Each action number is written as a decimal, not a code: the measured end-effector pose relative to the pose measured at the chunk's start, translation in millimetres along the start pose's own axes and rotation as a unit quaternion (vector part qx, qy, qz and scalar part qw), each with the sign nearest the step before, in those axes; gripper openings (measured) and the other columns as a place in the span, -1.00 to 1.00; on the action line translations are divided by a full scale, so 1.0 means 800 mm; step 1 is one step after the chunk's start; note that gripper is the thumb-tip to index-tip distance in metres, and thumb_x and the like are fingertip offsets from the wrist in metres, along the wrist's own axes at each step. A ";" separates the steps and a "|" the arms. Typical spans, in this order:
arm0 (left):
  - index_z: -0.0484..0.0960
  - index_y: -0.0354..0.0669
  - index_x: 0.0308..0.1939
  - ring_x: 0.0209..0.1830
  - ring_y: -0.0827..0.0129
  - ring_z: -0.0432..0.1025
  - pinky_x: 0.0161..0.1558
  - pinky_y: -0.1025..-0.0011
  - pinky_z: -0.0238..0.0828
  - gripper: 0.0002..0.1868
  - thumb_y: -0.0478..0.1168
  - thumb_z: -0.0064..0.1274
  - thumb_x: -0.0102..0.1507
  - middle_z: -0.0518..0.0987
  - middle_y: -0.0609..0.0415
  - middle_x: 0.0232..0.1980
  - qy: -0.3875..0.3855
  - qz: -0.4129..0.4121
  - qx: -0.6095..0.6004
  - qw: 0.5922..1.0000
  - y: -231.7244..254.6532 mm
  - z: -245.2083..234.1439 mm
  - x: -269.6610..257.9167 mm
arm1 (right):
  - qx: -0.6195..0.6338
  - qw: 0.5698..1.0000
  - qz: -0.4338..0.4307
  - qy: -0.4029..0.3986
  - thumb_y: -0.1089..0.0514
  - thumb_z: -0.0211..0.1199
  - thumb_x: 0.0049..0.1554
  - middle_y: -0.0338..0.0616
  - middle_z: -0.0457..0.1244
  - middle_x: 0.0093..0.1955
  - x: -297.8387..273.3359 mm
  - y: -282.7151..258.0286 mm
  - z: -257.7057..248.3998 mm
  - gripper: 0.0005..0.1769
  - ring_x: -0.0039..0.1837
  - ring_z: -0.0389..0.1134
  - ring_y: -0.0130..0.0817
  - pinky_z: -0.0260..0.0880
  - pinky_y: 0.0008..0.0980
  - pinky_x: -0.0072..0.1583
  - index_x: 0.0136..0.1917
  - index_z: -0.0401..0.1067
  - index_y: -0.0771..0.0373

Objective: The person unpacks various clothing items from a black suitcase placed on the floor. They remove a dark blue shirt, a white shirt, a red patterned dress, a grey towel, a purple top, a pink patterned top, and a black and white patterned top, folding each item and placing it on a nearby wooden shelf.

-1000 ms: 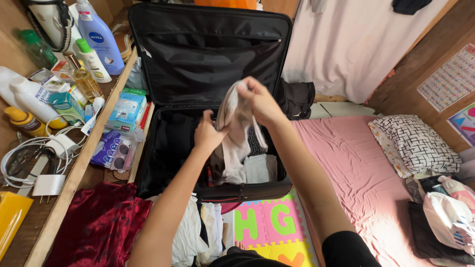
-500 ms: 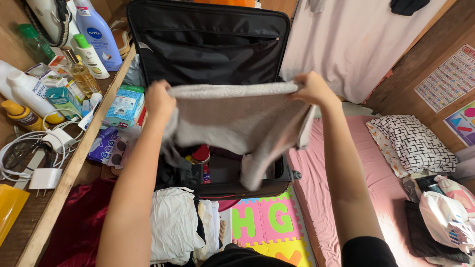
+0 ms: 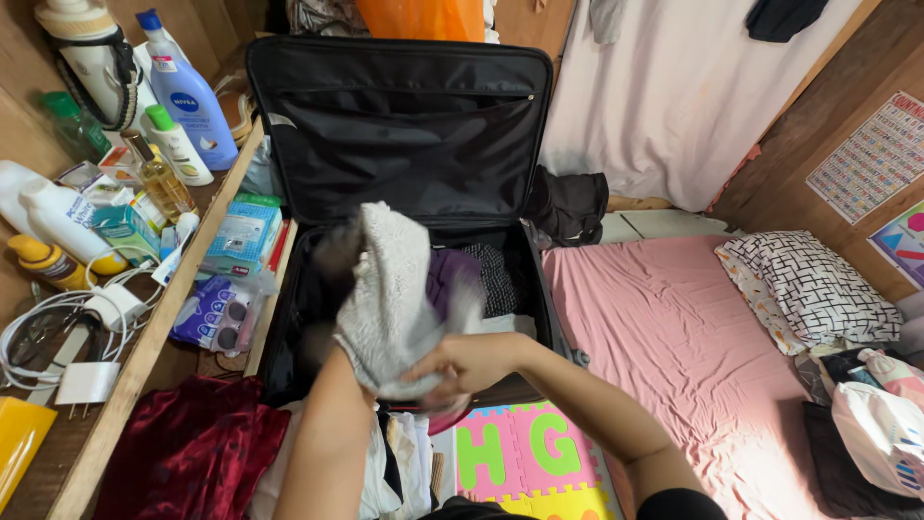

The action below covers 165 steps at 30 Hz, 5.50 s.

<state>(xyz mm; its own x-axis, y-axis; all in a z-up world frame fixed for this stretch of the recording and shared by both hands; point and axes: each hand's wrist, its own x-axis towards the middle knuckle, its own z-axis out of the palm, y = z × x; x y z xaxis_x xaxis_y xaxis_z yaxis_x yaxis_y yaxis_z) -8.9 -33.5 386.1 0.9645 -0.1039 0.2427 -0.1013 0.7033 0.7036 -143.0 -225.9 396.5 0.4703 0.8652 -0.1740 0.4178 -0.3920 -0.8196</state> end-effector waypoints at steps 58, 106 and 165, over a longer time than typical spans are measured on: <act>0.61 -0.45 -0.15 -0.30 0.43 0.35 -0.20 0.39 0.29 -0.77 -0.25 0.05 0.37 0.53 0.09 -0.30 0.281 0.148 0.344 0.884 -0.015 -0.232 0.045 | 0.025 0.707 0.039 0.706 0.21 0.20 0.28 -0.26 0.28 -0.27 -0.014 0.238 -0.168 -0.82 -0.23 0.26 -0.55 0.29 -0.53 -0.16 0.07 0.39 0.38; 0.36 -0.13 0.48 0.38 0.14 0.34 0.26 0.16 0.29 0.10 0.61 -0.45 0.18 0.46 -0.03 0.42 0.045 -0.265 0.059 0.961 -0.047 -0.280 -0.029 | 0.596 0.734 -0.003 0.325 0.00 0.25 0.20 0.11 0.35 0.22 0.141 0.127 -0.101 -0.39 0.18 0.44 -0.16 0.48 -0.17 0.22 0.36 0.33 0.47; 0.19 -0.01 0.57 0.57 -0.13 0.01 0.49 -0.27 -0.28 -0.16 0.19 0.00 0.28 0.22 -0.23 0.53 0.349 0.010 0.795 0.496 0.108 -0.340 -0.361 | 0.073 0.955 0.079 0.278 0.09 0.41 -0.10 0.15 0.40 0.10 0.537 0.161 0.275 -0.20 0.18 0.42 -0.03 0.39 -0.19 0.21 0.41 0.31 0.21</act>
<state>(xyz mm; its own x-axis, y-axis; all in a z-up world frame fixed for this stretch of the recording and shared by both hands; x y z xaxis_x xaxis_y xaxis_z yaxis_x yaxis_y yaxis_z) -229.9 248.8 195.1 0.7532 0.5506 0.3600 0.3590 -0.8026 0.4764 -57.8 164.0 96.3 0.8751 0.4835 -0.0179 0.2147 -0.4213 -0.8811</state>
